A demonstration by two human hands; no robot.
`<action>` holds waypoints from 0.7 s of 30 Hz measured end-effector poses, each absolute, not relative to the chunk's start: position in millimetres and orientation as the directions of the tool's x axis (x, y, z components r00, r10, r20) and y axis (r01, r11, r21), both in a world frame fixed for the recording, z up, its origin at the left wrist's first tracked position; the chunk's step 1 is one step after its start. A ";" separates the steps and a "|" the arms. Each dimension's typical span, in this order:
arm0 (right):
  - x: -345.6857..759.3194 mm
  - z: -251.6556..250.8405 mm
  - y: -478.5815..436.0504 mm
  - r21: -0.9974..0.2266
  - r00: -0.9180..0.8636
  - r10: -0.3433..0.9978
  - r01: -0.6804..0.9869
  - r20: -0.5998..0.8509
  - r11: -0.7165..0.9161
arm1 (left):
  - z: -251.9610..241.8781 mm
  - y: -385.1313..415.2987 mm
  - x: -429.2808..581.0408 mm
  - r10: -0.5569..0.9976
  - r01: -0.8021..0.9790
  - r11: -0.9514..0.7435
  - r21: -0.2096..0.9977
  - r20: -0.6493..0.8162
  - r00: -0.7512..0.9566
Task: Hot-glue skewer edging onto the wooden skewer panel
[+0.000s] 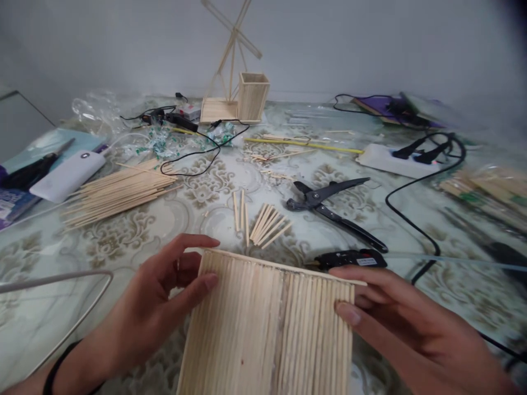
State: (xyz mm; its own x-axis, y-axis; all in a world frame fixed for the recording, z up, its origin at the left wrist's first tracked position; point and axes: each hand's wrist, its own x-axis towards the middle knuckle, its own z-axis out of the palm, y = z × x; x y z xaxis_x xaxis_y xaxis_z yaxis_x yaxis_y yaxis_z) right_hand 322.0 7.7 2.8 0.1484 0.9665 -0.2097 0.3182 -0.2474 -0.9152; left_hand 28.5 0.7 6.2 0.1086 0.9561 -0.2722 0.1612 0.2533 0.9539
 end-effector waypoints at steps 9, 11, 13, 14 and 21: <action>329.1 9.7 11.3 -0.930 -0.017 0.975 0.304 -0.223 -0.208 | 16.5 2.9 32.1 0.967 0.189 0.226 0.956 -0.243 0.076; 331.0 10.0 12.6 -0.935 -0.071 0.972 0.299 -0.222 -0.192 | 16.2 3.4 31.1 0.967 0.182 0.223 0.958 -0.240 0.079; 331.9 10.2 13.5 -0.939 -0.119 0.965 0.287 -0.232 -0.190 | 15.6 3.5 29.7 0.966 0.176 0.222 0.959 -0.241 0.092; 332.0 10.2 13.8 -0.940 -0.138 0.961 0.281 -0.238 -0.193 | 15.5 3.4 29.2 0.965 0.177 0.224 0.958 -0.243 0.097; 333.2 9.7 16.2 -0.937 -0.294 0.931 0.332 -0.218 -0.114 | 14.9 -0.1 30.8 0.938 0.125 0.255 0.959 -0.277 0.207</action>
State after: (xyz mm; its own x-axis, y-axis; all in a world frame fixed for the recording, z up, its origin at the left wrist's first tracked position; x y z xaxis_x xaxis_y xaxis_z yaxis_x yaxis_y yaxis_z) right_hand 333.2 16.2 9.7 -0.2945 0.9306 -0.2176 0.3315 -0.1140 -0.9365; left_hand 30.8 -0.1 14.9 0.2072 0.9384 -0.2767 0.1249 0.2551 0.9588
